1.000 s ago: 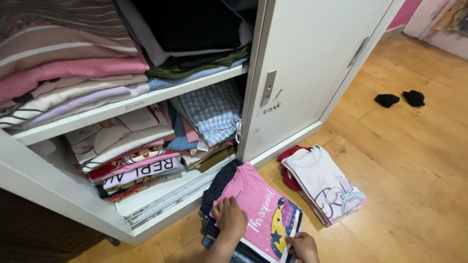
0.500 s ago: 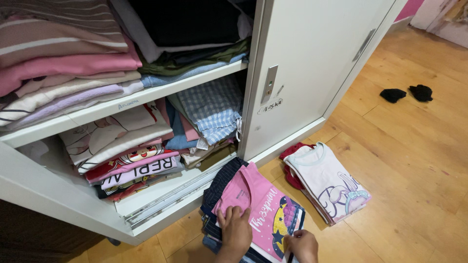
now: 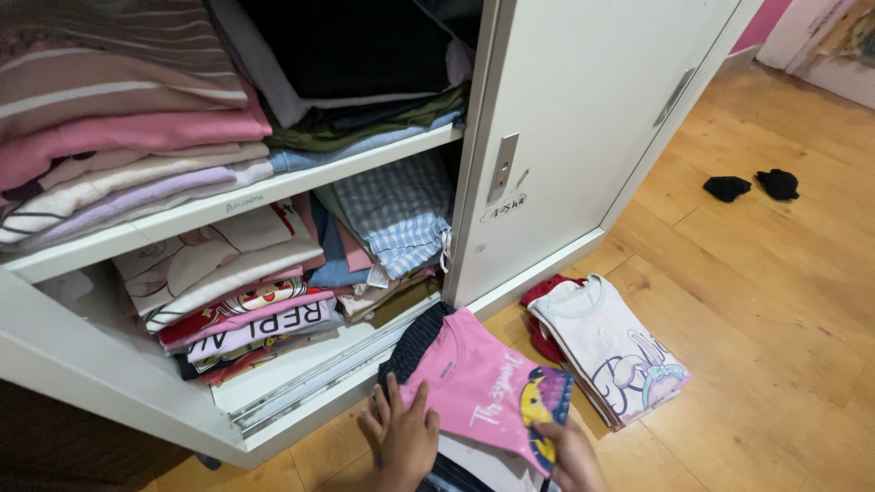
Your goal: The person organizes clothes by folding and stacking them inside a white wardrobe. They handle various garments including shirts, pants, and patterned items, placing them neatly on shelves.
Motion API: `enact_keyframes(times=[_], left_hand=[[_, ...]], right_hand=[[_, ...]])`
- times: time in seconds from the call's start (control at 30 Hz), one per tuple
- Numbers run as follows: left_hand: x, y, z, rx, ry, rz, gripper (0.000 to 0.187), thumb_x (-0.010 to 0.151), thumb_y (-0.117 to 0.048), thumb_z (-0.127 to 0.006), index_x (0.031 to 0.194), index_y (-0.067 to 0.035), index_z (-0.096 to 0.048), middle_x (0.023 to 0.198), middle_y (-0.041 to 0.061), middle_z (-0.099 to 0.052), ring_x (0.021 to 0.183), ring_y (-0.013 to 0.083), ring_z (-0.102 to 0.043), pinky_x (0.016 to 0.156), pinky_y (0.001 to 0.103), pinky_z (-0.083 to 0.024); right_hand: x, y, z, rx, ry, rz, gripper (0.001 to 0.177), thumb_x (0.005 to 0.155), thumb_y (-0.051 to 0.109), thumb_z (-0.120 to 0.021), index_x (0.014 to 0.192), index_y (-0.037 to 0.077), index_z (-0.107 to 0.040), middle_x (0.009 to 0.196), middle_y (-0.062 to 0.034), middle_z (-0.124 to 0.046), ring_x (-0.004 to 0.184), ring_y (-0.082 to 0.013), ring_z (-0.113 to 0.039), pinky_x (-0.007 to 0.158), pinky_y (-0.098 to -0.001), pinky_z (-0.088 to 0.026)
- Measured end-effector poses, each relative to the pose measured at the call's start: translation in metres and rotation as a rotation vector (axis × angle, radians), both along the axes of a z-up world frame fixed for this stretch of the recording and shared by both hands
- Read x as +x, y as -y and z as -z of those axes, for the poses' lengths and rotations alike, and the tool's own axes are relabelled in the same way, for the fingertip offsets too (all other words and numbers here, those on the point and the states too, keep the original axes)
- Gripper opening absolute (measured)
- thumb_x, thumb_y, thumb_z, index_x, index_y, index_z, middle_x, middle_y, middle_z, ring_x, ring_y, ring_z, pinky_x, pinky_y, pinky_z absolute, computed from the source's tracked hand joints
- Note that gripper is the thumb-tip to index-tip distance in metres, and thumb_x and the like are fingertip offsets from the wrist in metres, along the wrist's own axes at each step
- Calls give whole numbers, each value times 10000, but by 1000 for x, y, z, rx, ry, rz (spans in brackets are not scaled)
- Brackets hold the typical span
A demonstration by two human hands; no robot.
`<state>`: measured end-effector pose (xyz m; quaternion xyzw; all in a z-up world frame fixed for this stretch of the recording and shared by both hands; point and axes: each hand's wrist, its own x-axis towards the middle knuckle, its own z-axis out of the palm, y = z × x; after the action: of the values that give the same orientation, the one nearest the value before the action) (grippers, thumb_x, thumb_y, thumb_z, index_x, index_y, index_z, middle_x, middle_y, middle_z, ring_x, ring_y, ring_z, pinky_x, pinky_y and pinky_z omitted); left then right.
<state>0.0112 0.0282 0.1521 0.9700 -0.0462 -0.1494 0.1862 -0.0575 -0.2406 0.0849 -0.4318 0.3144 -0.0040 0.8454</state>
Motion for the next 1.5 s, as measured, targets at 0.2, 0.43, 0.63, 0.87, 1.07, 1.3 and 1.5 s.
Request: enact_keyframes(times=[0.2, 0.43, 0.63, 0.87, 1.07, 1.3, 1.5], left_hand=[[7, -10, 29, -102, 212, -121, 610, 967, -451, -505, 1515, -201, -408, 1629, 167, -200, 1527, 398, -129, 1173, 675, -49], [4, 3, 25, 55, -207, 131, 920, 954, -522, -628, 1638, -310, -50, 1717, 147, 144, 1580, 407, 120, 1184, 727, -21], [7, 9, 33, 142, -248, 172, 1061, 929, -560, -681, 1622, -393, 105, 1716, 120, 225, 1584, 410, 147, 1173, 749, -76], [10, 10, 41, 152, -270, 161, 1057, 935, -575, -673, 1618, -415, 118, 1715, 108, 228, 1583, 400, 157, 1193, 728, -66], [10, 9, 36, 145, -255, 165, 1046, 938, -572, -663, 1622, -395, 109, 1713, 112, 239, 1583, 390, 160, 1194, 721, -74], [9, 6, 26, 125, -307, 194, 1005, 973, -549, -632, 1638, -365, 99, 1709, 144, 243, 1579, 416, 186, 1186, 736, -55], [10, -4, 54, -29, -235, 175, 874, 1007, -550, -562, 1641, -343, 4, 1715, 135, 195, 1575, 415, 151, 1163, 746, -103]], right_hand=[[-10, 69, -60, -132, 182, 188, 374, 879, -64, -542, 1252, -62, -517, 1117, -231, -694, 889, -321, -728, 759, -456, -623], [43, 150, -128, -147, 273, 156, 376, 920, -38, -535, 1287, -118, -548, 1154, -258, -684, 954, -332, -733, 823, -442, -626], [64, 202, -141, -129, 659, 259, 408, 977, -78, -502, 1385, -86, -477, 1277, -232, -647, 1097, -308, -718, 949, -429, -628], [25, 215, -7, -166, 95, 302, 385, 979, -8, -500, 1354, 81, -497, 1252, -117, -656, 1039, -255, -688, 810, -395, -583], [-2, 220, 52, -272, -288, 121, 192, 1006, 182, -557, 1030, -2, -605, 988, -158, -730, 830, -274, -737, 672, -392, -617], [-1, 118, 62, -475, -531, -330, 401, 926, 369, -637, 817, -4, -736, 658, -127, -744, 533, -245, -706, 500, -359, -578], [-14, 55, 70, -523, -347, -240, 378, 843, 255, -847, 1010, -50, -700, 806, -165, -730, 596, -214, -665, 549, -342, -539]])
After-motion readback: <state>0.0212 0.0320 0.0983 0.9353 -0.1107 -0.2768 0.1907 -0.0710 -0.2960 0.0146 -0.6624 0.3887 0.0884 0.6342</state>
